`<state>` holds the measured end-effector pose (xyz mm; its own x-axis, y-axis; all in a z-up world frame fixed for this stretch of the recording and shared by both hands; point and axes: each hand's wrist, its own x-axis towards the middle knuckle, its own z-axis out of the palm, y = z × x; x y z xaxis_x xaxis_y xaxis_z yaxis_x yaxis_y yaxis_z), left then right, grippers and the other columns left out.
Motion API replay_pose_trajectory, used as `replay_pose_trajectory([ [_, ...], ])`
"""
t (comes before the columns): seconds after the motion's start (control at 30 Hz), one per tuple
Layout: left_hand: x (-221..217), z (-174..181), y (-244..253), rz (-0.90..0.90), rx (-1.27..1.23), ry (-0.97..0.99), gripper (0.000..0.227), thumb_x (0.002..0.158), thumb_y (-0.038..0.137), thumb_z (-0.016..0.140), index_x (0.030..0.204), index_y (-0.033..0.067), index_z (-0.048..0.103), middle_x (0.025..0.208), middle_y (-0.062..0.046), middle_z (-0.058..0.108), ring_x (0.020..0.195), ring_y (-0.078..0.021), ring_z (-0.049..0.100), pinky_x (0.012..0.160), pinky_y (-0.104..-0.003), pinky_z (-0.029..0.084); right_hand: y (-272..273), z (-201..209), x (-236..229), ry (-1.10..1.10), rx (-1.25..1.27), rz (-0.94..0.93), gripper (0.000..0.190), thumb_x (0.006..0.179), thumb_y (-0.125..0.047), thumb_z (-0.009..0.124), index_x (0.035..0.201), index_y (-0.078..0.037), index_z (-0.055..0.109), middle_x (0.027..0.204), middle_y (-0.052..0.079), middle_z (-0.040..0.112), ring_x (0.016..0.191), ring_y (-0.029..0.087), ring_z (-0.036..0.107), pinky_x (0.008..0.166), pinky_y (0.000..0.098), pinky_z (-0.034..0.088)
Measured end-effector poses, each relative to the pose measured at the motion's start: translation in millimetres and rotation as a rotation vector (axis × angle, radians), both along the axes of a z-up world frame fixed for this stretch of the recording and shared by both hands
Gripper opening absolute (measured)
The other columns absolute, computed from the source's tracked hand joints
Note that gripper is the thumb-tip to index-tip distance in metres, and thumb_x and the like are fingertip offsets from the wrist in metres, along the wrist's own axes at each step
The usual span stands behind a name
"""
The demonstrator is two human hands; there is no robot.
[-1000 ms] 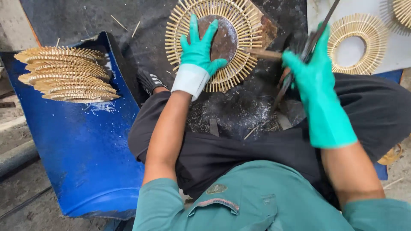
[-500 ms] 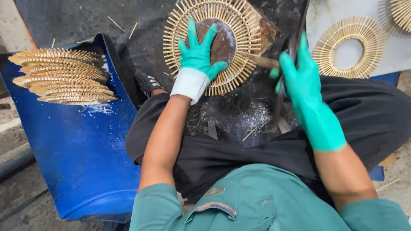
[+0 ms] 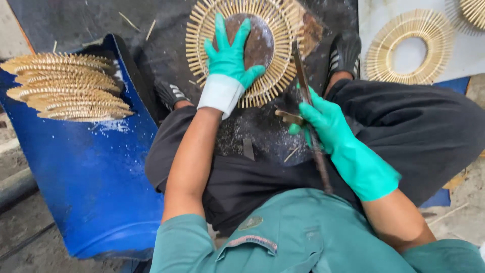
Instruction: Removing excess glue and finishing wooden decorative rings using a scraper and cleaning solution.
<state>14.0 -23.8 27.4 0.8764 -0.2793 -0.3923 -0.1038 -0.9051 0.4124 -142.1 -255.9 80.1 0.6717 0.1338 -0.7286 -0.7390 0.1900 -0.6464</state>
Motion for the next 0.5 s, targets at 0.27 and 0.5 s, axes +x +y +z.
replay_pose_trajectory([
  [0.27, 10.2, 25.9, 2.1, -0.124, 0.061, 0.054, 0.107, 0.071, 0.046, 0.094, 0.159, 0.0463, 0.034, 0.172, -0.013, -0.005, 0.150, -0.0629, 0.007, 0.119, -0.069, 0.021, -42.4, 63.5, 60.8, -0.320, -0.376, -0.155, 0.062, 0.101, -0.016, 0.073, 0.154, -0.006, 0.043, 0.110, 0.003, 0.066, 0.083, 0.014, 0.069, 0.068, 0.0236, 0.057],
  [0.5, -11.1, -5.7, 7.1, 0.062, -0.030, 0.014, 0.120, 0.070, 0.056, 0.096, 0.162, 0.0316, 0.024, 0.167, -0.024, -0.008, 0.148, -0.0586, 0.013, 0.121, -0.067, 0.018, -107.3, -53.1, 114.4, -0.296, -0.573, -0.011, 0.046, 0.098, -0.027, 0.083, 0.118, 0.000, 0.052, 0.100, 0.010, 0.073, 0.088, 0.022, 0.076, 0.067, 0.0359, 0.060],
])
